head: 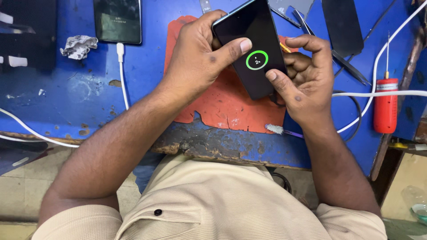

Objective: The person disassembles a smartphone, removes the battery, and reassembles the device using a screwdriver and a prying tool. The person then tests the phone by turning it on.

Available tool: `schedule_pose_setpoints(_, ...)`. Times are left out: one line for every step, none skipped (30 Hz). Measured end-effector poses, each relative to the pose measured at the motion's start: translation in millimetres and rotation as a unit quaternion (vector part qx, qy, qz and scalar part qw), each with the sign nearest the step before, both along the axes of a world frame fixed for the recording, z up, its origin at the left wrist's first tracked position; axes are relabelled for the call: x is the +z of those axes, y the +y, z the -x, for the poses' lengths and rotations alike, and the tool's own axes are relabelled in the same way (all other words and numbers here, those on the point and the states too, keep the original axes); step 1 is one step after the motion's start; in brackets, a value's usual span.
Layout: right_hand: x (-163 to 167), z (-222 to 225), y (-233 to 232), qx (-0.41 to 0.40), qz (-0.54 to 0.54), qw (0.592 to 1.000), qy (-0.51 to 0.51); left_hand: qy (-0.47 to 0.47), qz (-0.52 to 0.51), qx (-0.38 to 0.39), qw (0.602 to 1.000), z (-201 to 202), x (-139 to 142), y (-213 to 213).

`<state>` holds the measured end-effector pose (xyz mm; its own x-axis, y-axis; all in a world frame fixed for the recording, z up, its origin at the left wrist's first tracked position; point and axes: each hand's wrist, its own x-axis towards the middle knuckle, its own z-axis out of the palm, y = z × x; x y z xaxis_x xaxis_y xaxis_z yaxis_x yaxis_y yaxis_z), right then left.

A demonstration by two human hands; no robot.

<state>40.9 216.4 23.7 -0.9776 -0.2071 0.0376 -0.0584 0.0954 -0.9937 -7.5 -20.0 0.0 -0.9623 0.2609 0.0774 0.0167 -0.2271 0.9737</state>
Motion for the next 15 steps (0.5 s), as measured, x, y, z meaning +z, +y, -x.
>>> schedule_pose_setpoints(-0.1,0.0,0.0,0.001,0.001,1.000,0.002,-0.005,0.019,0.004,1.000,-0.4,0.3,-0.1)
schedule_pose_setpoints(-0.1,0.0,0.0,0.003,0.002,1.000,0.004,-0.011,0.038,0.009,0.999,-0.9,0.5,-0.5)
schedule_pose_setpoints(-0.2,-0.1,0.0,0.005,0.003,1.000,0.006,-0.009,0.029,0.007,1.000,-1.1,0.5,-0.4)
schedule_pose_setpoints(-0.1,-0.2,0.1,0.006,0.003,1.000,0.008,-0.007,0.020,0.005,1.000,-1.3,0.3,-0.2)
schedule_pose_setpoints(-0.1,-0.4,0.1,0.007,0.003,1.000,0.010,-0.006,0.011,0.003,1.000,-1.4,-0.1,-0.1)
schedule_pose_setpoints(-0.1,-0.7,0.2,0.007,0.002,1.000,0.011,0.000,-0.003,-0.002,1.000,-1.3,-0.7,-0.3)
schedule_pose_setpoints(-0.2,-0.8,0.3,0.006,0.003,1.000,0.011,0.005,-0.017,-0.006,1.000,-1.0,-1.5,-0.4)
schedule_pose_setpoints(-0.2,-0.9,0.3,0.007,0.001,1.000,0.014,0.010,-0.030,-0.010,0.999,-1.0,-2.2,-0.6)
schedule_pose_setpoints(-0.3,-0.7,0.4,0.008,-0.001,1.000,0.016,0.009,-0.028,-0.011,1.000,-0.6,-2.9,-0.5)
schedule_pose_setpoints(-0.2,-0.4,0.5,0.011,-0.005,1.000,0.021,0.009,-0.026,-0.012,1.000,-0.9,-3.3,-0.7)
schedule_pose_setpoints(-0.1,-0.1,0.7,0.012,-0.010,1.000,0.020,0.007,-0.024,-0.012,1.000,-1.2,-3.2,-0.7)
schedule_pose_setpoints(0.2,0.3,0.7,0.013,-0.015,1.000,0.020,0.002,-0.028,-0.012,1.000,-1.8,-2.6,-0.5)
schedule_pose_setpoints(0.9,0.5,1.0,0.013,-0.022,1.000,0.017,-0.003,-0.032,-0.013,0.999,-2.5,-1.4,-0.3)
schedule_pose_setpoints(1.5,0.4,0.8,0.012,-0.028,0.999,0.014,-0.007,-0.035,-0.013,0.999,-2.7,0.4,-0.7)
schedule_pose_setpoints(2.8,0.3,1.0,0.016,-0.035,0.999,0.018,0.003,-0.056,-0.031,0.998,-2.0,2.7,-1.9)
